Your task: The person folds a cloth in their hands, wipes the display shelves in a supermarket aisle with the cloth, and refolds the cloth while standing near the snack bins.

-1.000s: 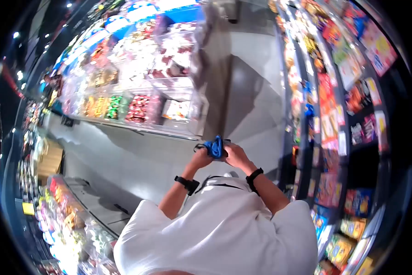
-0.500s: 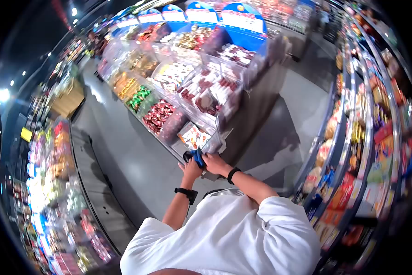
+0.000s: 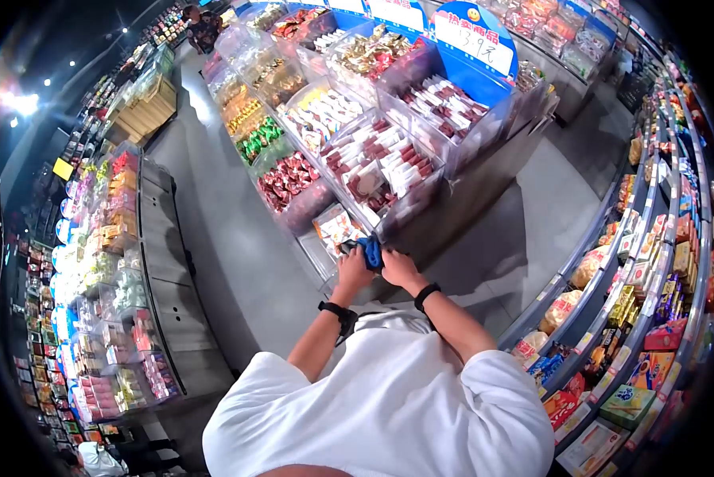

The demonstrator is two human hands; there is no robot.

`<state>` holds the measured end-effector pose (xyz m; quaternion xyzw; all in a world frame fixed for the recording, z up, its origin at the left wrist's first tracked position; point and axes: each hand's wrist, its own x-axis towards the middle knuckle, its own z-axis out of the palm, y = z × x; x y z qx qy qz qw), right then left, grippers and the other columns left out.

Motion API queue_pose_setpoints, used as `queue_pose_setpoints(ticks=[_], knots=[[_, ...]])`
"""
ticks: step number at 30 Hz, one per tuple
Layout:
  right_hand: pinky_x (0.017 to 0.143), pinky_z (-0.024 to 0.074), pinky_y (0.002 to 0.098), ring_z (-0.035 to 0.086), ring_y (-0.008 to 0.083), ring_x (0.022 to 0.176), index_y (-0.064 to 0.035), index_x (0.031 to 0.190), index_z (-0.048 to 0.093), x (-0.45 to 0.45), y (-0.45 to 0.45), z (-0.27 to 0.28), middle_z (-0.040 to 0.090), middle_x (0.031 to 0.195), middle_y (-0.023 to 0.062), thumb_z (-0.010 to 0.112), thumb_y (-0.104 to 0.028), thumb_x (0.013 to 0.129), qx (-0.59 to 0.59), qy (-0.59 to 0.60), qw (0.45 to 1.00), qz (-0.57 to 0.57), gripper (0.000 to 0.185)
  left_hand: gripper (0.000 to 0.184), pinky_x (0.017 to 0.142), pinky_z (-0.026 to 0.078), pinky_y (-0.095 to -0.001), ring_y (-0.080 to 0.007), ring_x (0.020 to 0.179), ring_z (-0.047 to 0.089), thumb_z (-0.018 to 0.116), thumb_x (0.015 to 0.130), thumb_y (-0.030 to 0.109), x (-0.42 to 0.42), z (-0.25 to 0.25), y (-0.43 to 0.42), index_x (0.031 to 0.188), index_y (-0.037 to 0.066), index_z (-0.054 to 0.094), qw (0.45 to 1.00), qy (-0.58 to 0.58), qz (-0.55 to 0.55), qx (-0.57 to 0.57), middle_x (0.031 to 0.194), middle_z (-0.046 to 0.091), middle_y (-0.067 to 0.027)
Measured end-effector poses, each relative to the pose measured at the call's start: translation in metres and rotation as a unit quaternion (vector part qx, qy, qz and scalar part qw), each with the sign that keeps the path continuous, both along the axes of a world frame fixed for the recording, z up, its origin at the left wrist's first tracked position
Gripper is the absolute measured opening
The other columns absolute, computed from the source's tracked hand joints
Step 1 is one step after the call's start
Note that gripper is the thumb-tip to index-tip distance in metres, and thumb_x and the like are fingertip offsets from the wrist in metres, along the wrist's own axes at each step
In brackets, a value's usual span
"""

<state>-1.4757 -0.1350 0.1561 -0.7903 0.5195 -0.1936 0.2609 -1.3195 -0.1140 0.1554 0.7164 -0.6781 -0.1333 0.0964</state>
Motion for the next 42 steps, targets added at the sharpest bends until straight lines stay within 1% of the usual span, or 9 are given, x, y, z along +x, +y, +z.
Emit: queue_pose_setpoints(ticks=[4, 8, 12, 18, 23, 30, 33, 37, 42], knots=[[0.083, 0.0499, 0.0500, 0.061, 0.0455, 0.095, 0.0005, 0.110, 0.056, -0.006, -0.021, -0.005, 0.066, 0.096, 0.0262, 0.059, -0.014, 0.080, 0.096, -0.020, 0.992, 0.074, 0.034, 0.042, 0.101, 0.026, -0.0702, -0.0326, 0.125, 0.052, 0.072, 0.073, 0.026, 0.026, 0.006, 0.003, 0.110, 0.008, 0.062, 0.999, -0.049, -0.006, -0.023, 0.111, 0.068, -0.0121], [0.082, 0.0504, 0.0453, 0.064, 0.0411, 0.096, 0.0016, 0.102, 0.061, 0.006, -0.036, -0.021, 0.066, 0.102, 0.0259, 0.063, -0.023, 0.080, 0.242, -0.163, 0.948, 0.126, 0.033, 0.037, 0.103, 0.025, -0.0670, -0.0283, 0.107, 0.060, 0.078, 0.070, 0.038, 0.062, 0.016, 0.006, 0.093, 0.009, 0.069, 0.995, -0.096, 0.001, 0.040, 0.099, 0.070, -0.0108], [0.087, 0.0494, 0.0443, 0.064, 0.0394, 0.101, 0.0052, 0.110, 0.062, -0.007, -0.032, -0.011, 0.066, 0.107, 0.0250, 0.063, -0.032, 0.083, 0.263, 0.039, 0.935, 0.233, 0.046, 0.020, 0.111, 0.012, -0.0678, -0.0305, 0.113, 0.058, 0.073, 0.069, 0.020, 0.070, 0.001, 0.017, 0.082, 0.006, 0.068, 0.995, -0.099, 0.002, -0.008, 0.088, 0.070, -0.0146], [0.090, 0.0511, 0.0347, 0.067, 0.0274, 0.103, -0.0154, 0.127, 0.063, -0.095, -0.091, 0.023, 0.069, 0.116, 0.0143, 0.065, -0.030, 0.088, 0.394, 0.038, 0.848, 0.353, 0.042, 0.018, 0.117, 0.014, -0.0567, -0.0338, 0.107, 0.062, 0.068, 0.074, 0.021, 0.047, 0.055, -0.002, 0.081, 0.004, 0.067, 0.993, -0.045, 0.087, 0.071, 0.087, 0.070, -0.0187], [0.083, 0.0507, 0.0345, 0.065, 0.0262, 0.090, -0.0155, 0.124, 0.067, -0.134, -0.124, 0.174, 0.069, 0.100, 0.0119, 0.065, -0.022, 0.089, 0.236, -0.072, 0.863, 0.441, 0.036, 0.036, 0.093, 0.042, -0.0451, -0.0337, 0.097, 0.054, 0.076, 0.067, 0.021, 0.007, 0.123, -0.019, 0.091, 0.002, 0.058, 0.987, 0.084, 0.070, -0.117, 0.096, 0.056, -0.0144], [0.060, 0.0498, 0.0376, 0.063, 0.0226, 0.063, -0.0073, 0.106, 0.061, -0.160, -0.141, 0.351, 0.068, 0.079, 0.0106, 0.066, -0.009, 0.080, -0.253, -0.292, 0.859, 0.336, 0.026, 0.051, 0.083, 0.045, -0.0468, -0.0400, 0.098, 0.051, 0.077, 0.066, 0.015, -0.096, 0.122, -0.094, 0.106, 0.001, 0.049, 0.970, 0.129, -0.017, -0.206, 0.104, 0.050, -0.0188], [0.056, 0.0485, 0.0364, 0.059, 0.0193, 0.060, -0.0135, 0.093, 0.046, -0.166, -0.140, 0.381, 0.067, 0.085, 0.0077, 0.065, -0.025, 0.091, -0.300, -0.424, 0.760, 0.391, 0.022, 0.045, 0.090, 0.045, -0.0465, -0.0428, 0.104, 0.052, 0.067, 0.074, 0.003, -0.129, 0.097, -0.119, 0.113, -0.002, 0.046, 0.953, 0.187, 0.026, -0.237, 0.111, 0.050, -0.0233], [0.050, 0.0445, 0.0315, 0.055, 0.0152, 0.057, -0.0195, 0.100, 0.041, -0.169, -0.134, 0.395, 0.057, 0.086, 0.0019, 0.038, -0.044, 0.102, -0.355, -0.421, 0.774, 0.311, 0.025, 0.054, 0.099, 0.041, -0.0480, -0.0437, 0.112, 0.050, 0.061, 0.070, -0.002, -0.133, 0.096, -0.104, 0.122, -0.002, 0.046, 0.949, 0.138, 0.040, -0.280, 0.119, 0.050, -0.0251], [0.049, 0.0445, 0.0299, 0.056, 0.0143, 0.055, -0.0189, 0.092, 0.048, -0.178, -0.145, 0.399, 0.058, 0.080, 0.0011, 0.035, -0.043, 0.103, -0.280, -0.422, 0.796, 0.332, 0.030, 0.047, 0.105, 0.034, -0.0492, -0.0343, 0.122, 0.049, 0.055, 0.073, -0.001, -0.108, 0.090, -0.064, 0.120, -0.002, 0.054, 0.958, 0.009, 0.144, -0.249, 0.121, 0.057, -0.0178]])
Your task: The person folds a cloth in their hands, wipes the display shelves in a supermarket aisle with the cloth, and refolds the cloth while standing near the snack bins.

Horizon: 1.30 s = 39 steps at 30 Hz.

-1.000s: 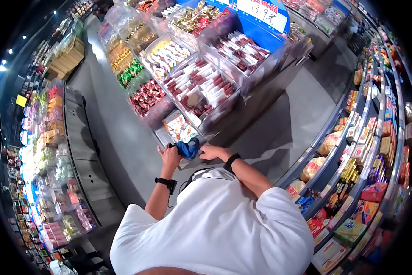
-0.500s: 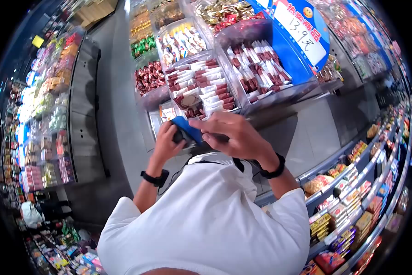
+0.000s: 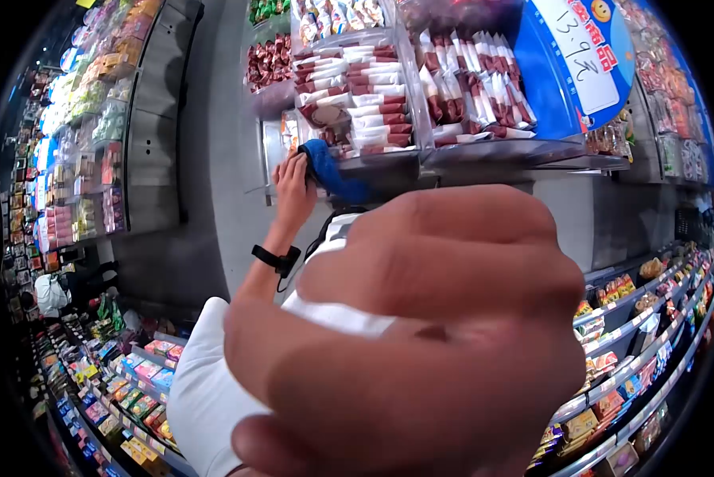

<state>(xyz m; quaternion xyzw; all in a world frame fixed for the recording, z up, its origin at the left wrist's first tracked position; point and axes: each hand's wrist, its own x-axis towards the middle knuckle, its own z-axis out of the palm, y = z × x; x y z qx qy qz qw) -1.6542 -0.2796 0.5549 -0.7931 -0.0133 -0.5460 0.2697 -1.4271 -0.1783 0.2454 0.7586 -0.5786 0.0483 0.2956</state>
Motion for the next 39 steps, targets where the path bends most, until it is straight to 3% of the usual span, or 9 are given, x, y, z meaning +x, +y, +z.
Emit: queue_pose_setpoints(ticks=[3, 6, 10, 12, 14, 21, 27, 34, 39], knots=[[0.049, 0.0437, 0.0282, 0.056, 0.0129, 0.052, -0.0180, 0.083, 0.053, -0.009, -0.013, 0.026, 0.060, 0.073, -0.0004, 0.043, -0.041, 0.101, 0.024, 0.141, 0.986, 0.088, 0.031, 0.047, 0.099, 0.041, -0.0474, -0.0380, 0.116, 0.052, 0.055, 0.075, 0.001, 0.009, -0.006, 0.007, 0.122, -0.004, 0.052, 0.997, 0.069, -0.026, 0.027, 0.120, 0.056, -0.0214], [0.048, 0.0427, 0.0266, 0.055, 0.0119, 0.051, -0.0177, 0.081, 0.055, -0.001, -0.011, 0.019, 0.060, 0.071, -0.0015, 0.047, -0.039, 0.099, 0.032, 0.169, 0.970, 0.170, 0.029, 0.049, 0.092, 0.046, -0.0466, -0.0437, 0.104, 0.055, 0.058, 0.077, 0.008, 0.002, -0.004, -0.009, 0.123, -0.007, 0.049, 0.989, 0.134, -0.046, 0.043, 0.117, 0.054, -0.0256], [0.047, 0.0414, 0.0245, 0.055, 0.0104, 0.050, -0.0172, 0.078, 0.057, 0.015, -0.002, 0.011, 0.061, 0.069, -0.0029, 0.053, -0.036, 0.096, 0.033, 0.182, 0.959, 0.215, 0.027, 0.052, 0.090, 0.047, -0.0464, -0.0409, 0.102, 0.056, 0.063, 0.079, 0.026, -0.026, 0.031, -0.047, 0.118, -0.006, 0.052, 0.980, 0.085, -0.170, -0.062, 0.114, 0.056, -0.0234], [0.047, 0.0407, 0.0235, 0.055, 0.0097, 0.049, -0.0170, 0.076, 0.058, 0.019, 0.003, 0.011, 0.061, 0.068, -0.0036, 0.056, -0.035, 0.095, 0.036, 0.177, 0.957, 0.228, 0.026, 0.059, 0.088, 0.047, -0.0433, -0.0366, 0.099, 0.057, 0.068, 0.080, 0.040, -0.039, 0.042, -0.059, 0.118, -0.004, 0.054, 0.980, 0.054, -0.191, -0.030, 0.110, 0.057, -0.0194], [0.046, 0.0401, 0.0224, 0.055, 0.0090, 0.049, -0.0168, 0.074, 0.059, 0.016, 0.007, 0.013, 0.062, 0.066, -0.0043, 0.059, -0.033, 0.094, 0.043, 0.158, 0.960, 0.227, 0.026, 0.062, 0.086, 0.048, -0.0421, -0.0344, 0.097, 0.057, 0.072, 0.077, 0.042, -0.048, 0.023, -0.072, 0.117, -0.002, 0.054, 0.981, 0.004, -0.188, -0.053, 0.108, 0.057, -0.0172], [0.042, 0.0344, 0.0157, 0.056, 0.0066, 0.048, -0.0171, 0.071, 0.062, 0.016, 0.024, 0.004, 0.061, 0.062, -0.0083, 0.071, -0.025, 0.088, 0.001, -0.030, 0.988, 0.149, 0.021, 0.054, 0.083, 0.052, -0.0412, -0.0344, 0.102, 0.060, 0.080, 0.066, 0.012, 0.003, -0.012, -0.026, 0.114, 0.002, 0.057, 0.985, 0.062, -0.157, -0.037, 0.111, 0.060, -0.0151], [0.042, 0.0344, 0.0177, 0.054, 0.0071, 0.047, -0.0162, 0.069, 0.061, 0.012, 0.017, 0.026, 0.059, 0.060, -0.0047, 0.072, -0.022, 0.083, 0.049, 0.131, 0.964, 0.228, 0.019, 0.050, 0.085, 0.052, -0.0417, -0.0351, 0.100, 0.061, 0.076, 0.067, 0.006, 0.029, -0.020, 0.000, 0.112, 0.001, 0.058, 0.984, 0.062, -0.164, -0.035, 0.109, 0.060, -0.0158], [0.041, 0.0358, 0.0220, 0.055, 0.0109, 0.047, -0.0186, 0.083, 0.059, 0.007, 0.034, 0.017, 0.057, 0.061, -0.0023, 0.068, -0.021, 0.084, 0.099, 0.175, 0.959, 0.200, 0.010, 0.047, 0.088, 0.050, -0.0398, -0.0316, 0.103, 0.056, 0.062, 0.071, 0.002, -0.028, 0.012, -0.064, 0.117, 0.006, 0.056, 0.949, 0.061, -0.302, -0.066, 0.109, 0.056, -0.0125], [0.040, 0.0369, 0.0251, 0.056, 0.0137, 0.047, -0.0202, 0.092, 0.058, 0.024, 0.053, 0.007, 0.056, 0.062, -0.0006, 0.065, -0.020, 0.084, 0.125, 0.185, 0.951, 0.215, 0.011, 0.050, 0.087, 0.050, -0.0408, -0.0331, 0.103, 0.056, 0.064, 0.068, -0.001, -0.029, 0.008, -0.073, 0.117, 0.005, 0.056, 0.937, 0.110, -0.329, -0.043, 0.109, 0.057, -0.0134]])
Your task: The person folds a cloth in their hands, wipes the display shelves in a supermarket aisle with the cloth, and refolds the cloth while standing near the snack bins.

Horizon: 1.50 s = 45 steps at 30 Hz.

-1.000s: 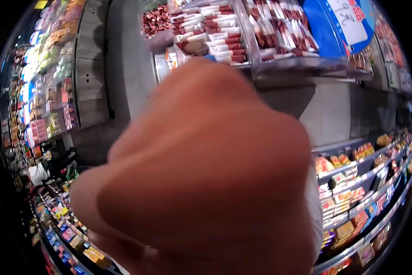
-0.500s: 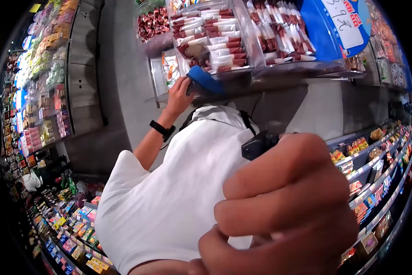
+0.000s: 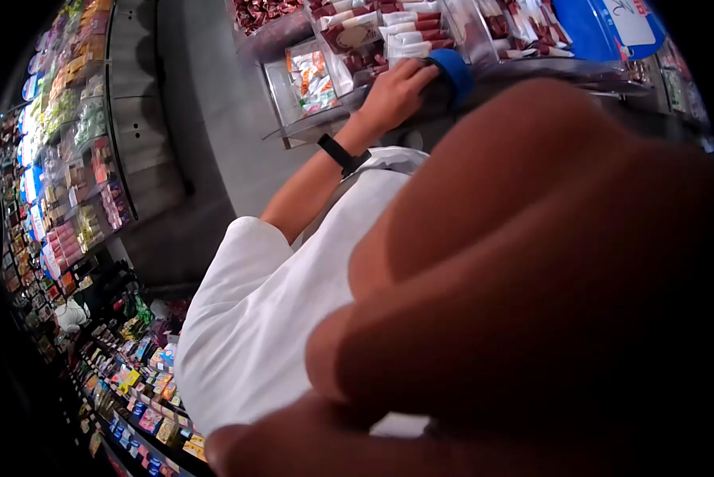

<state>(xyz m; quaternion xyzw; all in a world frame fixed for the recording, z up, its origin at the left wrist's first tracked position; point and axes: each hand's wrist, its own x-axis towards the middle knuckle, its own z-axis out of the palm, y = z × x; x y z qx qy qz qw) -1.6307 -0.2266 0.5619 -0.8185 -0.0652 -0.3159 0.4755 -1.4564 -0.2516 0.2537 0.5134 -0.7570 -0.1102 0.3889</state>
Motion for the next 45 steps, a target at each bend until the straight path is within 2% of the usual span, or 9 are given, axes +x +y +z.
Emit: queue_pose_setpoints(ticks=[5, 8, 13, 18, 23, 28, 34, 38, 45], knots=[[0.040, 0.0380, 0.0281, 0.056, 0.0165, 0.047, -0.0219, 0.102, 0.056, 0.046, 0.024, -0.009, 0.055, 0.062, 0.0012, 0.062, -0.019, 0.085, 0.010, -0.022, 0.997, 0.079, 0.018, 0.060, 0.086, 0.048, -0.0457, -0.0404, 0.101, 0.056, 0.071, 0.062, 0.000, 0.056, -0.049, 0.066, 0.118, 0.003, 0.053, 0.976, 0.088, 0.201, 0.006, 0.108, 0.057, -0.0183], [0.040, 0.0386, 0.0300, 0.056, 0.0181, 0.047, -0.0228, 0.107, 0.056, 0.079, 0.037, -0.016, 0.055, 0.062, 0.0022, 0.060, -0.018, 0.085, 0.004, -0.042, 0.991, 0.125, 0.023, 0.046, 0.086, 0.045, -0.0474, -0.0425, 0.099, 0.056, 0.066, 0.074, 0.002, 0.100, -0.072, 0.114, 0.117, -0.002, 0.051, 0.920, 0.118, 0.371, 0.041, 0.105, 0.057, -0.0232], [0.039, 0.0397, 0.0330, 0.057, 0.0209, 0.047, -0.0245, 0.117, 0.054, 0.124, 0.056, -0.024, 0.054, 0.063, 0.0039, 0.057, -0.017, 0.086, -0.009, -0.044, 0.984, 0.174, 0.032, 0.041, 0.095, 0.043, -0.0462, -0.0429, 0.107, 0.054, 0.064, 0.079, 0.003, 0.165, -0.127, 0.186, 0.117, -0.003, 0.053, 0.890, -0.090, 0.429, 0.128, 0.112, 0.059, -0.0219], [0.038, 0.0408, 0.0361, 0.058, 0.0237, 0.047, -0.0261, 0.126, 0.053, 0.152, 0.070, -0.022, 0.053, 0.063, 0.0056, 0.054, -0.016, 0.087, -0.031, -0.044, 0.979, 0.199, 0.041, 0.036, 0.094, 0.043, -0.0485, -0.0418, 0.108, 0.055, 0.059, 0.083, 0.011, 0.201, -0.165, 0.215, 0.116, -0.003, 0.056, 0.803, -0.037, 0.563, 0.193, 0.109, 0.062, -0.0231], [0.039, 0.0414, 0.0371, 0.058, 0.0248, 0.048, -0.0257, 0.127, 0.055, 0.167, 0.083, -0.025, 0.053, 0.066, 0.0068, 0.054, -0.015, 0.085, 0.028, -0.055, 0.979, 0.195, 0.043, 0.035, 0.091, 0.043, -0.0503, -0.0436, 0.102, 0.057, 0.058, 0.084, 0.012, 0.188, -0.147, 0.202, 0.115, -0.005, 0.056, 0.796, 0.142, 0.541, 0.232, 0.106, 0.062, -0.0249], [0.042, 0.0424, 0.0383, 0.058, 0.0257, 0.054, -0.0248, 0.122, 0.057, 0.168, 0.083, -0.031, 0.053, 0.069, 0.0069, 0.058, -0.014, 0.083, 0.028, -0.049, 0.968, 0.245, 0.040, 0.039, 0.099, 0.041, -0.0482, -0.0415, 0.111, 0.055, 0.060, 0.083, 0.011, 0.154, -0.159, 0.183, 0.118, -0.005, 0.055, 0.870, 0.025, 0.483, 0.093, 0.116, 0.060, -0.0246], [0.047, 0.0436, 0.0397, 0.059, 0.0268, 0.060, -0.0236, 0.117, 0.061, 0.147, 0.065, -0.030, 0.053, 0.073, 0.0071, 0.061, -0.013, 0.081, 0.028, -0.050, 0.954, 0.294, 0.037, 0.040, 0.100, 0.040, -0.0469, -0.0424, 0.116, 0.051, 0.055, 0.090, 0.014, 0.164, -0.176, 0.180, 0.125, -0.004, 0.051, 0.771, 0.094, 0.615, 0.135, 0.123, 0.056, -0.0253], [0.049, 0.0444, 0.0407, 0.060, 0.0275, 0.065, -0.0229, 0.113, 0.063, 0.117, 0.038, -0.045, 0.054, 0.076, 0.0072, 0.064, -0.013, 0.080, 0.014, -0.035, 0.945, 0.326, 0.035, 0.045, 0.101, 0.039, -0.0475, -0.0427, 0.119, 0.050, 0.053, 0.091, 0.016, 0.161, -0.198, 0.186, 0.132, -0.002, 0.046, 0.777, 0.074, 0.617, 0.100, 0.127, 0.053, -0.0281], [0.076, 0.0533, 0.0332, 0.065, 0.0242, 0.090, -0.0141, 0.132, 0.057, -0.007, -0.078, -0.108, 0.067, 0.103, 0.0086, 0.069, -0.005, 0.082, 0.027, 0.124, 0.967, 0.223, 0.052, 0.039, 0.087, 0.049, -0.0387, -0.0365, 0.098, 0.065, 0.051, 0.092, 0.009, 0.052, -0.050, 0.107, 0.129, -0.003, 0.045, 0.797, 0.245, 0.551, 0.043, 0.109, 0.064, -0.0212]])
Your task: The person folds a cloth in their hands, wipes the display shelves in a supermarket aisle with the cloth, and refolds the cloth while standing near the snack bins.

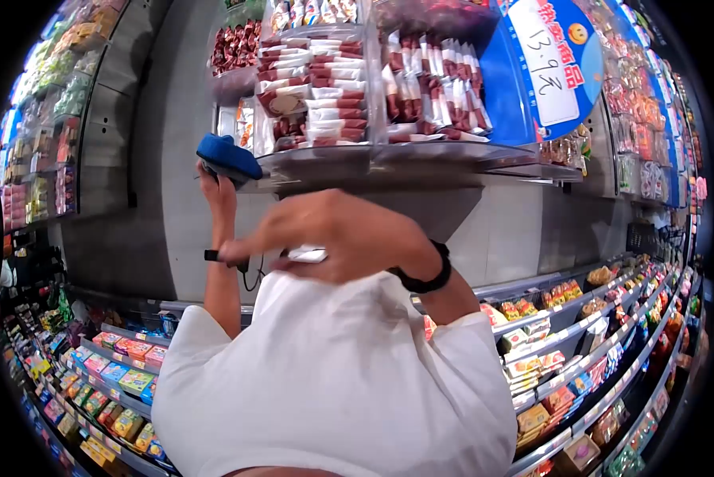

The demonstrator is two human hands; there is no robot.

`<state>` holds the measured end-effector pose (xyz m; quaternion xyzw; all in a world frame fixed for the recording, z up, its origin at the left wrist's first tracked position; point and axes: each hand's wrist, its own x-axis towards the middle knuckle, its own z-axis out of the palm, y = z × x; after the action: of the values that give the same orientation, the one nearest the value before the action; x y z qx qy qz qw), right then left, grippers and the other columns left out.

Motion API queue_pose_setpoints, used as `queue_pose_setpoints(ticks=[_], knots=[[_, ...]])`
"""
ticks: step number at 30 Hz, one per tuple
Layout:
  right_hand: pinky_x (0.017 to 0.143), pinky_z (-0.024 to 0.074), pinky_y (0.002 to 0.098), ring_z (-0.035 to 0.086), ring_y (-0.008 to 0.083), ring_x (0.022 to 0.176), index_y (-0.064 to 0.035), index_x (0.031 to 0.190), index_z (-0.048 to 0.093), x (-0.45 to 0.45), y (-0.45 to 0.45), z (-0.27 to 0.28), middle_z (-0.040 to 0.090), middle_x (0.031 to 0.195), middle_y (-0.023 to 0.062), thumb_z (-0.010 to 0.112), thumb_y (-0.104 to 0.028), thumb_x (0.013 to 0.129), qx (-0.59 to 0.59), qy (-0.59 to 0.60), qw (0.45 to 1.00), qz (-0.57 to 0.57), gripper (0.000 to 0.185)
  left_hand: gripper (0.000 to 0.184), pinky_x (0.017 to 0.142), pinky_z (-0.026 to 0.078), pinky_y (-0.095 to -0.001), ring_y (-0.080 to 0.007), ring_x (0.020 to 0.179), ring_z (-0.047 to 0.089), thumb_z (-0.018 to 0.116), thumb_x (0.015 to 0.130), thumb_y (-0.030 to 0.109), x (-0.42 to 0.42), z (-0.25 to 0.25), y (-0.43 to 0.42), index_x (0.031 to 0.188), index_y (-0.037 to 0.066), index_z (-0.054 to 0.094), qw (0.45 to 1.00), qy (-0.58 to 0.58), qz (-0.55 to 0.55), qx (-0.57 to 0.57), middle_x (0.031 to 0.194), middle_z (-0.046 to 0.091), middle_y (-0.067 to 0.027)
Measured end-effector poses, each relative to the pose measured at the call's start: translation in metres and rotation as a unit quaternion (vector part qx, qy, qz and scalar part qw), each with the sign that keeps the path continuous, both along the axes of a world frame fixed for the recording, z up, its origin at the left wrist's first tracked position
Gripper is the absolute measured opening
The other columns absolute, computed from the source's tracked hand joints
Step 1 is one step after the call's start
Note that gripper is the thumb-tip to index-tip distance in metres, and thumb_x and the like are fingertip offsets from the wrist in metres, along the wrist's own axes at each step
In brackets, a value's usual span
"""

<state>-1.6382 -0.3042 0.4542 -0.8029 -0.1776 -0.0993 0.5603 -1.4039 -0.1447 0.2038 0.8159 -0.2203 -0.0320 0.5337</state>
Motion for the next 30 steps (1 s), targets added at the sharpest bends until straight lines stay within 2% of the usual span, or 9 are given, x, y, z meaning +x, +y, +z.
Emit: queue_pose_setpoints(ticks=[2, 4, 6, 10, 12, 15, 22, 26, 30], knots=[[0.081, 0.0523, 0.0328, 0.065, 0.0216, 0.091, -0.0147, 0.135, 0.056, -0.042, -0.026, -0.031, 0.068, 0.104, 0.0085, 0.065, -0.002, 0.085, 0.051, 0.075, 0.985, -0.150, 0.053, 0.035, 0.083, 0.050, -0.0351, -0.0285, 0.094, 0.066, 0.050, 0.096, 0.013, -0.045, 0.031, -0.031, 0.126, -0.003, 0.045, 0.982, -0.001, -0.081, -0.170, 0.108, 0.065, -0.0171], [0.083, 0.0513, 0.0330, 0.064, 0.0202, 0.089, -0.0170, 0.137, 0.055, -0.082, -0.050, -0.056, 0.069, 0.105, 0.0084, 0.061, -0.002, 0.086, 0.092, 0.177, 0.940, -0.276, 0.053, 0.034, 0.085, 0.051, -0.0357, -0.0253, 0.095, 0.065, 0.050, 0.098, 0.019, -0.101, 0.077, -0.071, 0.125, -0.002, 0.046, 0.966, -0.033, -0.164, -0.195, 0.108, 0.065, -0.0151], [0.080, 0.0508, 0.0327, 0.063, 0.0215, 0.086, -0.0115, 0.127, 0.061, -0.116, -0.066, -0.070, 0.067, 0.099, 0.0103, 0.057, 0.001, 0.086, 0.033, 0.104, 0.906, -0.408, 0.043, 0.039, 0.089, 0.050, -0.0377, -0.0295, 0.099, 0.065, 0.058, 0.091, 0.010, -0.138, 0.090, -0.112, 0.126, -0.003, 0.046, 0.926, 0.015, -0.275, -0.259, 0.110, 0.064, -0.0176], [0.075, 0.0492, 0.0338, 0.060, 0.0235, 0.079, -0.0036, 0.098, 0.069, -0.187, -0.133, -0.068, 0.063, 0.088, 0.0112, 0.051, 0.008, 0.081, -0.191, -0.127, 0.787, -0.573, 0.027, 0.064, 0.086, 0.049, -0.0427, -0.0379, 0.099, 0.059, 0.073, 0.067, 0.005, -0.197, 0.134, -0.188, 0.126, 0.002, 0.049, 0.905, -0.283, -0.311, -0.069, 0.108, 0.060, -0.0168], [0.079, 0.0486, 0.0344, 0.061, 0.0260, 0.084, -0.0026, 0.093, 0.067, -0.214, -0.163, -0.048, 0.063, 0.089, 0.0110, 0.052, 0.008, 0.084, -0.179, -0.208, 0.748, -0.605, 0.020, 0.060, 0.079, 0.049, -0.0428, -0.0345, 0.093, 0.060, 0.075, 0.069, 0.010, -0.226, 0.170, -0.209, 0.125, 0.008, 0.052, 0.885, -0.288, -0.365, -0.019, 0.101, 0.059, -0.0134], [0.081, 0.0481, 0.0346, 0.061, 0.0268, 0.088, -0.0016, 0.093, 0.066, -0.233, -0.184, -0.032, 0.063, 0.091, 0.0112, 0.053, 0.006, 0.086, -0.183, -0.163, 0.714, -0.656, 0.017, 0.049, 0.069, 0.051, -0.0428, -0.0334, 0.085, 0.063, 0.072, 0.076, 0.018, -0.258, 0.188, -0.244, 0.122, 0.010, 0.055, 0.864, -0.306, -0.399, -0.022, 0.094, 0.061, -0.0115], [0.085, 0.0472, 0.0381, 0.060, 0.0309, 0.093, -0.0008, 0.098, 0.065, -0.227, -0.187, -0.069, 0.062, 0.098, 0.0127, 0.058, 0.003, 0.082, -0.228, -0.071, 0.725, -0.646, 0.018, 0.046, 0.063, 0.051, -0.0403, -0.0279, 0.077, 0.064, 0.074, 0.077, 0.028, -0.282, 0.192, -0.264, 0.118, 0.014, 0.059, 0.859, -0.325, -0.395, 0.030, 0.086, 0.062, -0.0068], [0.094, 0.0409, 0.0421, 0.057, 0.0286, 0.103, -0.0080, 0.105, 0.066, -0.213, -0.167, -0.067, 0.062, 0.107, 0.0087, 0.063, -0.004, 0.078, -0.355, -0.087, 0.659, -0.657, 0.027, 0.042, 0.076, 0.049, -0.0398, -0.0306, 0.089, 0.063, 0.071, 0.081, 0.026, -0.246, 0.181, -0.232, 0.119, 0.010, 0.058, 0.878, -0.318, -0.356, -0.012, 0.096, 0.063, -0.0111], [0.100, 0.0376, 0.0468, 0.057, 0.0283, 0.109, -0.0147, 0.116, 0.065, -0.171, -0.127, -0.030, 0.062, 0.113, 0.0059, 0.066, -0.004, 0.074, -0.372, -0.068, 0.784, -0.492, 0.043, 0.039, 0.088, 0.044, -0.0462, -0.0420, 0.098, 0.058, 0.050, 0.099, 0.025, -0.227, 0.162, -0.204, 0.129, 0.000, 0.044, 0.945, -0.119, -0.300, -0.058, 0.111, 0.060, -0.0252]])
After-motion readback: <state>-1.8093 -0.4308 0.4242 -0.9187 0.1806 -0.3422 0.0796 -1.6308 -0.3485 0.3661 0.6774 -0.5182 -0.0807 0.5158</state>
